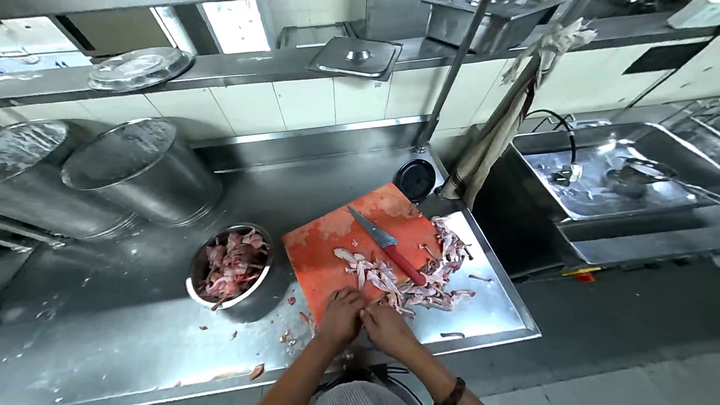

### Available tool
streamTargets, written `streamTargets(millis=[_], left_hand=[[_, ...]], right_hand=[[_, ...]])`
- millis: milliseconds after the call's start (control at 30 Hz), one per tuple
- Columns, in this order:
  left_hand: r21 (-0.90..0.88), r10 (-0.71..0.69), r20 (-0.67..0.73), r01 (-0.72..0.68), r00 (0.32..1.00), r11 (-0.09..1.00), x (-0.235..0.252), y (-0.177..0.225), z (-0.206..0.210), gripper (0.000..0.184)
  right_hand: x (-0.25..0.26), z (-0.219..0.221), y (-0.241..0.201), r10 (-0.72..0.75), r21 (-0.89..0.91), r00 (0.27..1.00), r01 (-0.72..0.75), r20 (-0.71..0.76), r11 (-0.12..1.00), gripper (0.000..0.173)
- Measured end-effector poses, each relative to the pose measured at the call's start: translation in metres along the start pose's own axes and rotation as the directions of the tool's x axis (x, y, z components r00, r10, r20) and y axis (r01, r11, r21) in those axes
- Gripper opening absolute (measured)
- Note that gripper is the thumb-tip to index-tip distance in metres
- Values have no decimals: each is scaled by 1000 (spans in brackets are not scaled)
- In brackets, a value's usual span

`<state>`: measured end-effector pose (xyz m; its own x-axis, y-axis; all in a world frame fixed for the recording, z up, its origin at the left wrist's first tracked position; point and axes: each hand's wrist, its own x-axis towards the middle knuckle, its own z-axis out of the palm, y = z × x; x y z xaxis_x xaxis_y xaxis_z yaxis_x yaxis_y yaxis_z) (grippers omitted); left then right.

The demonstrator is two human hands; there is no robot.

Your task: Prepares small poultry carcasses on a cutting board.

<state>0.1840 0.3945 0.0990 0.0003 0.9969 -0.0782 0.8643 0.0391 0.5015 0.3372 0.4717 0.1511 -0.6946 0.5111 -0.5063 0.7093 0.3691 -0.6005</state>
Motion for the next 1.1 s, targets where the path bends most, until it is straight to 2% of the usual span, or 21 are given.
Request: streamTargets(millis=[100, 233, 333, 467, 600, 667, 700, 767, 867, 967, 1033, 1100], left_hand=[[67, -61, -17, 62, 998, 996, -1, -4, -4, 28], [140, -96, 80, 84, 992, 987, -5, 3, -8, 37], [161, -19, 63, 9, 998, 987, -6, 4, -8, 41], [175, 121, -5, -118, 993, 977, -6, 3, -10, 19], [170, 135, 17, -136, 991, 976, -6, 2, -14, 32], [168, 69, 89, -83, 994, 982, -4, 3, -19, 25], [150, -21, 177, -6, 984, 989, -2, 5, -27, 22], [76, -193, 314, 178, 929, 981, 3, 5, -39, 29], [-127, -227, 278, 270, 933, 954, -1, -18, -43, 38], [-339, -232, 209, 293, 950, 894, -7, -41, -43, 41], [-354, -268, 166, 310, 949, 882, -8, -47, -43, 41], [-276, -332, 91, 344, 939, 898, -7, -45, -42, 35]], right_hand=[[-9, 8, -4, -41, 166, 998, 49, -46, 985, 42], [-27, 24, -5, -2, 262, 994, 30, -107, 965, 39], [-37, 28, -5, 6, 288, 986, 42, -164, 957, 38], [-46, 26, -7, 41, 368, 981, 33, -191, 929, 36], [-49, 29, -10, 52, 411, 968, 55, -245, 910, 34], [-44, 30, -6, 68, 451, 973, 39, -220, 892, 33], [-36, 30, -2, 80, 487, 979, 22, -187, 873, 33], [-15, 26, 9, 138, 588, 985, -52, -103, 807, 37], [17, 9, 14, 253, 680, 967, -203, 26, 705, 39], [49, -1, 18, 268, 532, 963, -229, 5, 815, 44], [62, -7, 15, 268, 358, 962, -234, -47, 904, 48], [68, -8, 7, 265, 184, 958, -242, -109, 953, 49]])
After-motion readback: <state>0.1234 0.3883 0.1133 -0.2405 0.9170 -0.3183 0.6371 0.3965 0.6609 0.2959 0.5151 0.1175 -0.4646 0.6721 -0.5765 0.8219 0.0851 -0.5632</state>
